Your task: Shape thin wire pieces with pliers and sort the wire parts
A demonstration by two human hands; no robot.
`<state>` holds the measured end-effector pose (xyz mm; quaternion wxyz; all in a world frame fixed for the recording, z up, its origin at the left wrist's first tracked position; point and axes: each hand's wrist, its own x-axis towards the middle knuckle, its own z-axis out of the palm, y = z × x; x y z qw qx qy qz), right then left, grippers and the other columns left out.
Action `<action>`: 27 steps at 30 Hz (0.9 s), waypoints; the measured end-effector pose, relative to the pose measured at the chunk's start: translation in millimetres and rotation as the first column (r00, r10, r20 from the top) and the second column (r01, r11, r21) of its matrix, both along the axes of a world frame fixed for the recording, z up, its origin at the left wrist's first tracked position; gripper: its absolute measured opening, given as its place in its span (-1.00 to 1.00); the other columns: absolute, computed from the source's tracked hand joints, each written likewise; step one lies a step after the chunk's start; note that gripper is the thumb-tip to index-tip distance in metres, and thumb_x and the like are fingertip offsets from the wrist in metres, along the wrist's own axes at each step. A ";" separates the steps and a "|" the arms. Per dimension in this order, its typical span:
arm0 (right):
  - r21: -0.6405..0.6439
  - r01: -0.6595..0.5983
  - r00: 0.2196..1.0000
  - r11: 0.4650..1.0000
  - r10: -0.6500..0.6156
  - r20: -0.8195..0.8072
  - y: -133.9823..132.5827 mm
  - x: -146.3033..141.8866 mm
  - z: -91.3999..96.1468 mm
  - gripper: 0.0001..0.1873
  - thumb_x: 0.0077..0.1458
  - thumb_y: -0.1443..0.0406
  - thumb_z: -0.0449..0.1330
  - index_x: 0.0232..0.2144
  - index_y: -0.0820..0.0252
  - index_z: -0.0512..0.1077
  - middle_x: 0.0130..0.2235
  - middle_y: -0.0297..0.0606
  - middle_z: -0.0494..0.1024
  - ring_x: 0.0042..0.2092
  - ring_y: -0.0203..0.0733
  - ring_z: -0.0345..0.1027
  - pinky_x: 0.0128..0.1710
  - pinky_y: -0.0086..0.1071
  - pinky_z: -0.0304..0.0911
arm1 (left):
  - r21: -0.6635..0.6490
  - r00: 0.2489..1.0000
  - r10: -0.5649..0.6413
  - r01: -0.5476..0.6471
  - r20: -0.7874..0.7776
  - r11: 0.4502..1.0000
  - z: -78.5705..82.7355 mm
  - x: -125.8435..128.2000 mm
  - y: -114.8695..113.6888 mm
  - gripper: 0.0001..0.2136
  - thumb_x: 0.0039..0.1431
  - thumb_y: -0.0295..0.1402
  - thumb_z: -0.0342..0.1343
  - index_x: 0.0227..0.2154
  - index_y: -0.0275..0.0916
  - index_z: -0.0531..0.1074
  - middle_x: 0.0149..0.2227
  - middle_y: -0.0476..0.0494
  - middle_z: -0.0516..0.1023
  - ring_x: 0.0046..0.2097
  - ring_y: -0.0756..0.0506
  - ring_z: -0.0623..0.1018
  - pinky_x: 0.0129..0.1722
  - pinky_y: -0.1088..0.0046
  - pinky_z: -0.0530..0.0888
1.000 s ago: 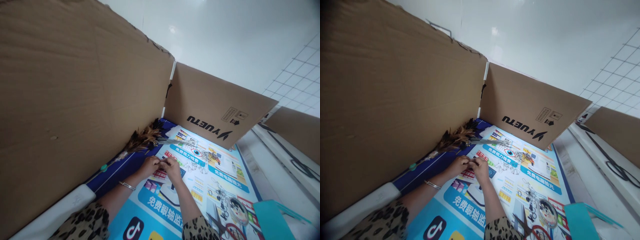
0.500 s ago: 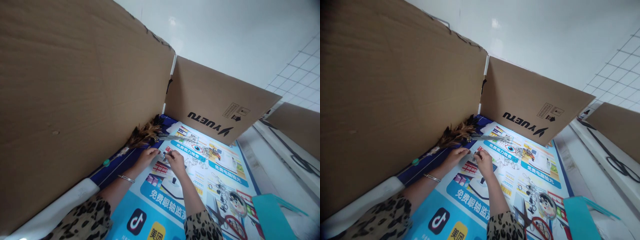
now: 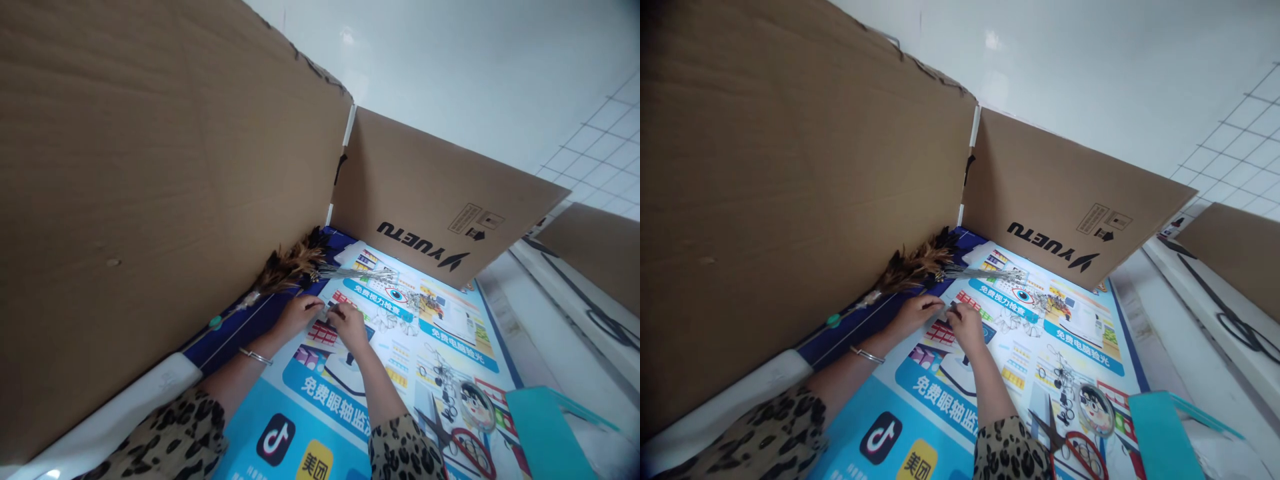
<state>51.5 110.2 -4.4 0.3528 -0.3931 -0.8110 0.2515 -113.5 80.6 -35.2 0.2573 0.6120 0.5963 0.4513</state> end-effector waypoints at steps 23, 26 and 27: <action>-0.050 0.127 0.988 0.991 -0.131 -0.082 3.6 -1.2 -14.5 -0.81 0.01 0.20 0.09 -0.50 0.17 0.40 -0.46 -0.35 0.44 -0.39 -0.29 0.29 -0.38 -0.47 0.17 | -0.072 0.970 -0.144 0.132 -0.197 0.989 6.0 3.2 -4.0 -0.85 -0.05 -0.32 0.11 -0.43 -0.26 0.48 -0.41 -0.05 0.50 -0.39 -0.03 0.44 -0.41 0.54 0.29; -0.062 0.123 0.991 0.991 -0.126 -0.053 2.1 -4.5 -17.9 -0.83 -0.02 0.21 0.11 -0.52 0.16 0.40 -0.50 -0.36 0.44 -0.42 -0.29 0.27 -0.41 -0.48 0.15 | -0.074 0.978 -0.104 0.091 -0.182 0.993 4.7 12.3 -5.2 -0.84 -0.08 -0.32 0.13 -0.40 -0.26 0.47 -0.40 -0.06 0.51 -0.37 -0.04 0.45 -0.39 0.54 0.29; -0.066 0.127 0.991 0.990 -0.130 -0.044 1.8 -5.3 -19.3 -0.84 -0.03 0.22 0.12 -0.53 0.16 0.40 -0.51 -0.36 0.43 -0.44 -0.29 0.27 -0.43 -0.48 0.14 | -0.076 0.980 -0.090 0.078 -0.178 0.994 4.2 15.4 -5.6 -0.84 -0.08 -0.33 0.13 -0.40 -0.25 0.47 -0.39 -0.07 0.52 -0.36 -0.05 0.46 -0.37 0.53 0.30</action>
